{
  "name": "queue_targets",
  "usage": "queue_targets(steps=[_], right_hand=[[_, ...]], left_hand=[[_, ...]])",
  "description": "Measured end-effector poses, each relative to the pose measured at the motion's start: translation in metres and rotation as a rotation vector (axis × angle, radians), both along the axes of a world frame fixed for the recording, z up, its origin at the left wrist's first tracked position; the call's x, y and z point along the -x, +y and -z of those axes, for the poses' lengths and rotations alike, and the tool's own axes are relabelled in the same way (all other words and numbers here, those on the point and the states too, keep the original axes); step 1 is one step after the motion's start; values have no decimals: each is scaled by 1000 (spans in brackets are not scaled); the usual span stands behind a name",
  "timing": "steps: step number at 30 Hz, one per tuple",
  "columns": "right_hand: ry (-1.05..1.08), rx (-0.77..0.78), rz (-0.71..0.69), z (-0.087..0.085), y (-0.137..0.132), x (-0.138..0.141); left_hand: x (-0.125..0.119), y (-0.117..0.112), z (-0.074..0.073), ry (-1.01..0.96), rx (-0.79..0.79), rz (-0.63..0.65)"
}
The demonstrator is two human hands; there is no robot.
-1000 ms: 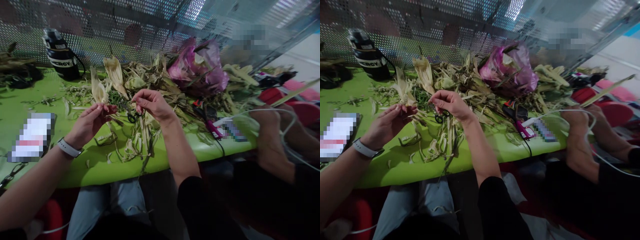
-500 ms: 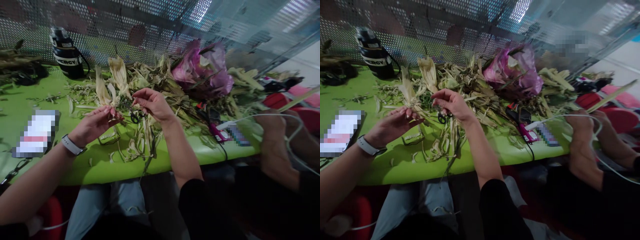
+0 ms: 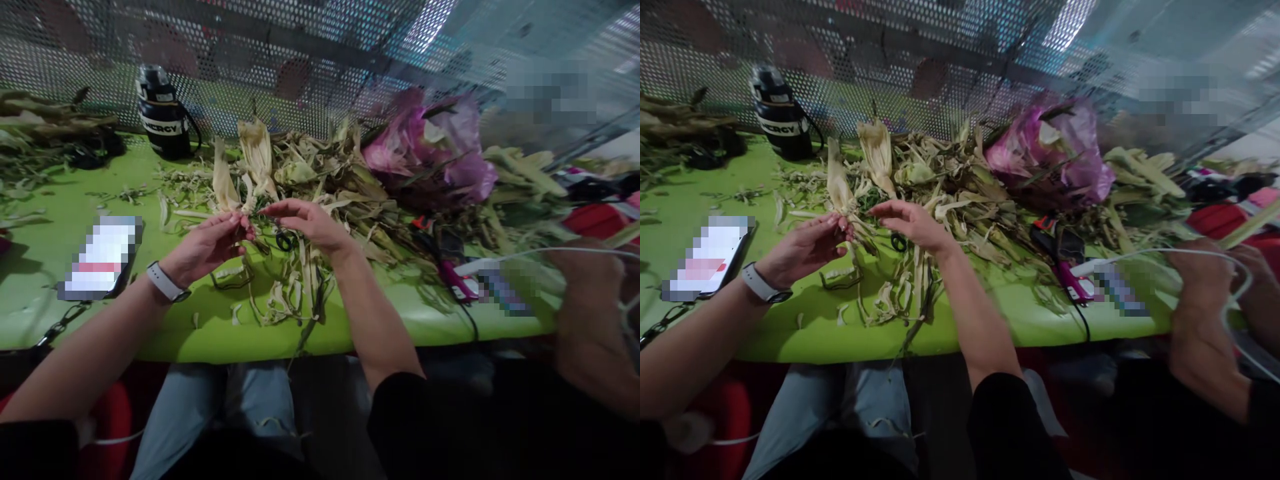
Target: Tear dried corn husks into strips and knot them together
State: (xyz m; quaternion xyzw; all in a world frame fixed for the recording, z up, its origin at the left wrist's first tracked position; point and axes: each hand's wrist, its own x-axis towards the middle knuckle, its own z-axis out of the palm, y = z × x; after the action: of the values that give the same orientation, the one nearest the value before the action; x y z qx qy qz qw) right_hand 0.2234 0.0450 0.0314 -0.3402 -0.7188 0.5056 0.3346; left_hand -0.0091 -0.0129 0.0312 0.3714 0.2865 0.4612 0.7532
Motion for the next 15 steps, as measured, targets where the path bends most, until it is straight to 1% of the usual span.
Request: queue_targets(steps=[2,4,6,8,12,15], right_hand=[[84,83,-113,2,-9,15],[106,136,-130,4,-14,24],[81,142,-98,6,-15,28],[52,112,-63,7,-14,28],[43,33,-5,4,-15,25],[45,22,27,1,-16,23]], left_hand=[[-1,0,1,-4,12,11],[-2,1,0,3,45,5],[-2,1,0,13,70,2],[-1,2,1,35,81,10],[2,5,5,60,84,30],[3,6,6,60,82,33]])
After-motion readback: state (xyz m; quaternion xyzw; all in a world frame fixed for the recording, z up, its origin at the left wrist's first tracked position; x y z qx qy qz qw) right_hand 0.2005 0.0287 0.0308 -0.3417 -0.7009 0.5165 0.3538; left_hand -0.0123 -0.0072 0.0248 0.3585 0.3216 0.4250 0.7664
